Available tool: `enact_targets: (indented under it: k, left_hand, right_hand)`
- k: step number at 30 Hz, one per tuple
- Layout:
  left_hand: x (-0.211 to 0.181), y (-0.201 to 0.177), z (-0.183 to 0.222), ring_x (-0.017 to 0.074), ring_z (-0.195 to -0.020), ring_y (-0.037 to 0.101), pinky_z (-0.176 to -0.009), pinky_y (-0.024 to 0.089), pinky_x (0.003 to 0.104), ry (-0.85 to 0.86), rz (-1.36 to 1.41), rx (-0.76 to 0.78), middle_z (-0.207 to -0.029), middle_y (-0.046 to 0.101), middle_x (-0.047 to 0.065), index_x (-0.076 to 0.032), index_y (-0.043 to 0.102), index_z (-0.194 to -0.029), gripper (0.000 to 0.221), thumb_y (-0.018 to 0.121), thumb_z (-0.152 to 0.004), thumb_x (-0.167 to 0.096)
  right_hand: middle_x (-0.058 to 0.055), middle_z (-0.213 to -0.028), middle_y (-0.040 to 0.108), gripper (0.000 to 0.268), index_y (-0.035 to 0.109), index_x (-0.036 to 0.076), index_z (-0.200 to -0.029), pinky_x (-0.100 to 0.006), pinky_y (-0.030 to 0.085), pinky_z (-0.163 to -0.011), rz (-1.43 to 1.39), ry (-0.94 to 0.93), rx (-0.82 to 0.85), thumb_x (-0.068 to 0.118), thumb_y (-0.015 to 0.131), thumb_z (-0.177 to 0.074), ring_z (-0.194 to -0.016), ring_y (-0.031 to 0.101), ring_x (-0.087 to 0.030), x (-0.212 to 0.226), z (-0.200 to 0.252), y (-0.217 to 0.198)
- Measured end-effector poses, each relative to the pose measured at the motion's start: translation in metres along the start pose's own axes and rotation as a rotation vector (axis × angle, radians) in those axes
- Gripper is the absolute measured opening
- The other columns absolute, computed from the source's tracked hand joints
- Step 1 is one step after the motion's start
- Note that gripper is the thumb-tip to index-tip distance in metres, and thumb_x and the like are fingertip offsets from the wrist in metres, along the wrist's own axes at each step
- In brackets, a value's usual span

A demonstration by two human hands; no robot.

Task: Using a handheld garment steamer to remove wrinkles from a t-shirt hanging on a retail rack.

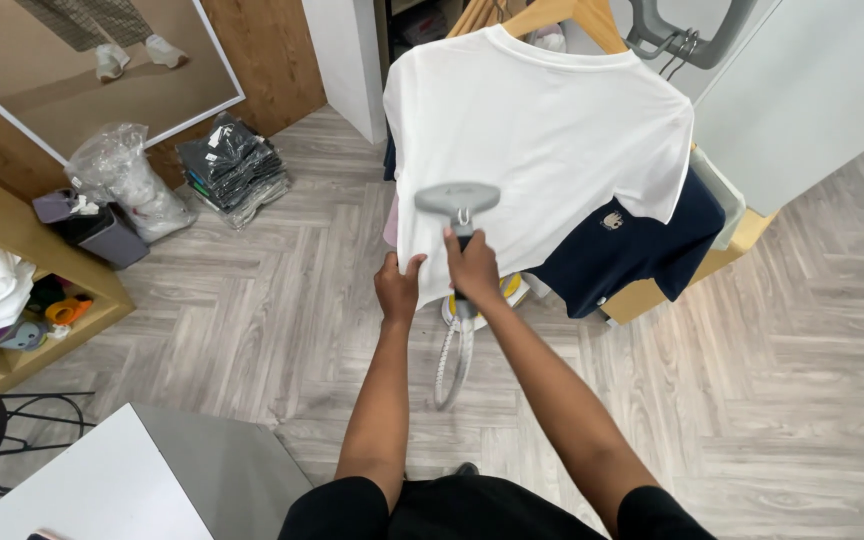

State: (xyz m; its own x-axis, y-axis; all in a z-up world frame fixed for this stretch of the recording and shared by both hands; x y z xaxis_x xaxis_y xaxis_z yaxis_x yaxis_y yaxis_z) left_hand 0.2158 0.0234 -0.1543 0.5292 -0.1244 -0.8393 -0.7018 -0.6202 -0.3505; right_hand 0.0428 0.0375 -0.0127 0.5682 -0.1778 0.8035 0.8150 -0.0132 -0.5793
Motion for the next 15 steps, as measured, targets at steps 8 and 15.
enact_targets:
  k: [8,15]
  left_hand:
    - [0.1,0.035,-0.014,0.012,-0.057,0.054,-0.051,0.046,0.031,-0.3,0.203,0.237,-0.06,0.066,0.009,-0.008,0.075,-0.08,0.022,0.08,-0.091,-0.026]
    - [0.057,0.005,-0.018,0.0327,-0.084,0.067,-0.075,0.051,0.043,-0.311,0.27,0.291,-0.085,0.067,0.023,0.001,0.073,-0.1,0.021,0.066,-0.1,-0.019]
  right_hand:
    - [-0.014,-0.074,0.07,0.054,0.052,-0.001,-0.112,-0.041,0.061,-0.062,-0.021,-0.017,-0.149,0.051,0.045,-0.103,-0.057,0.072,-0.027,0.049,-0.001,-0.022]
    - [-0.008,-0.067,0.067,0.047,0.051,-0.001,-0.106,-0.028,0.059,-0.047,-0.07,-0.079,-0.3,0.045,0.044,-0.106,-0.048,0.069,-0.017,0.069,-0.03,-0.023]
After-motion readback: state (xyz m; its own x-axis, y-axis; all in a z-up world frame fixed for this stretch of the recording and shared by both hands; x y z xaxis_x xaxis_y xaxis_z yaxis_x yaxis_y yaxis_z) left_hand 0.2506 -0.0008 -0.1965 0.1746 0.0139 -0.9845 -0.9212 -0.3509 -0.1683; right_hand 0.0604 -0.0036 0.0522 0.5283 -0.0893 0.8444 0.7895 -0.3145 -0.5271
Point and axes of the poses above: each hand's wrist, its own z-axis away from the middle knuckle, its own y-axis out of the palm, x = y × z, the point moved 6 cm from there along -z, towards the middle knuckle
